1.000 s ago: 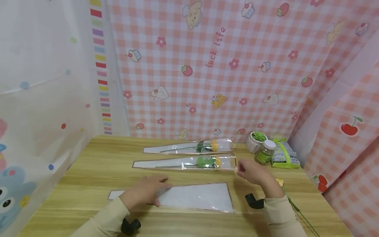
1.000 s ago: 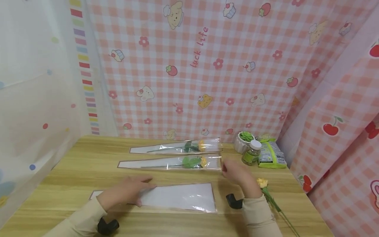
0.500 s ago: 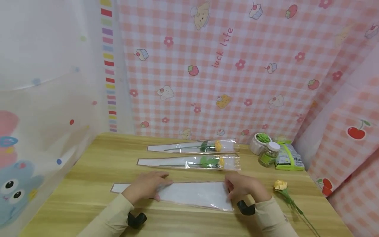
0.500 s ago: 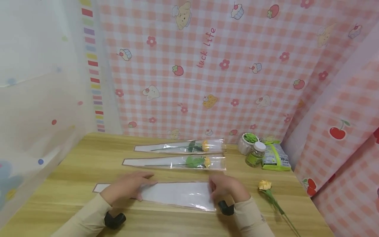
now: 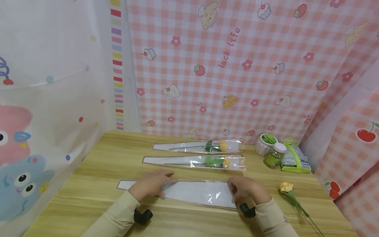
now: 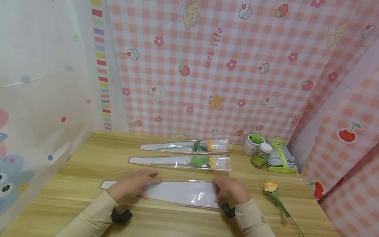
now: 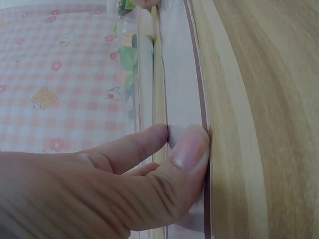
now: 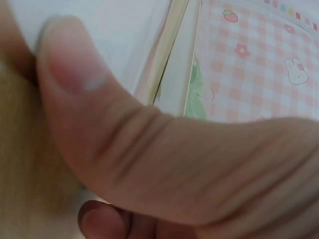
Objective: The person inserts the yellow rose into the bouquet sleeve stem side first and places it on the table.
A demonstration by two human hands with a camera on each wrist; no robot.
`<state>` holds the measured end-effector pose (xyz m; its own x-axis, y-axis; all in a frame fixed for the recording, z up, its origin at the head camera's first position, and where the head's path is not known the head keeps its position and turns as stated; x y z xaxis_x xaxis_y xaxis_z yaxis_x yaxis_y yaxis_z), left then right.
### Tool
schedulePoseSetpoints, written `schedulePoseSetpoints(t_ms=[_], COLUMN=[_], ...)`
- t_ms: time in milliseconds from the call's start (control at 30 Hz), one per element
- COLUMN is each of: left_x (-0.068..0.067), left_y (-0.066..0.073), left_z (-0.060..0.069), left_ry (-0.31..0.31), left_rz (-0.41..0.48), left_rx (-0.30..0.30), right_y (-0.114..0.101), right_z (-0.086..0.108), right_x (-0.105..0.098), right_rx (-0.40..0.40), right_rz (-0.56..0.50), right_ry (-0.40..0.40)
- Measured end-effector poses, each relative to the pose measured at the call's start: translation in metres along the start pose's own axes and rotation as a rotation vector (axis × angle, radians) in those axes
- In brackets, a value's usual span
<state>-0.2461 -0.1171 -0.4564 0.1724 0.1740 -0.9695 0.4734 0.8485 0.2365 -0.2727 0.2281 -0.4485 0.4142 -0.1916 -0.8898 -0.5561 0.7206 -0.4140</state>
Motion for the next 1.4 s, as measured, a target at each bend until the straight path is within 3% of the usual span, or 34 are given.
schedulePoseSetpoints(t_ms=[133, 267, 500, 600, 800, 1000, 1100, 1267, 1400], left_x=[0.0, 0.0, 0.002, 0.004, 0.003, 0.002, 0.003, 0.004, 0.005], left_y=[0.001, 0.002, -0.002, -0.004, -0.005, -0.004, -0.005, -0.007, -0.007], left_z=[0.001, 0.001, 0.0, 0.0, 0.0, 0.001, 0.001, 0.001, 0.0], left_ry=[-0.013, -0.023, -0.018, -0.015, -0.018, -0.022, -0.029, -0.035, -0.035], left_rz=[0.008, 0.008, 0.012, 0.031, 0.05, 0.062, 0.059, 0.057, 0.064], left_rx=[-0.012, -0.021, -0.007, -0.001, -0.001, 0.008, 0.005, 0.007, 0.008], right_y=[0.0, 0.0, -0.001, -0.001, 0.0, 0.0, 0.0, 0.002, 0.005], right_z=[-0.002, -0.004, -0.009, -0.012, -0.01, -0.009, -0.01, -0.014, -0.017], right_x=[-0.003, -0.013, -0.023, -0.022, -0.013, -0.002, 0.003, 0.006, 0.004], right_rx=[-0.065, -0.092, -0.066, -0.06, -0.022, 0.019, -0.014, -0.127, -0.14], right_rz=[-0.04, -0.151, -0.61, -0.669, -0.578, -0.243, -0.144, -0.18, -0.169], right_ry=[0.001, 0.086, 0.219, 0.22, 0.035, -0.018, 0.005, 0.116, 0.195])
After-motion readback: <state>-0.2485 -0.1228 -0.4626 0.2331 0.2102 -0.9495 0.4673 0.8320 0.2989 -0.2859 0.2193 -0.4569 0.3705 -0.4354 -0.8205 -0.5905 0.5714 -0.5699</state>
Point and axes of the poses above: each hand's wrist, its own z-axis away from the middle knuckle, its own x-axis out of the palm, y = z × x, the point moved 3 cm from there along -z, towards the middle knuckle, and after that the axes turned 5 degrees about -x, right-handed, at the moved point
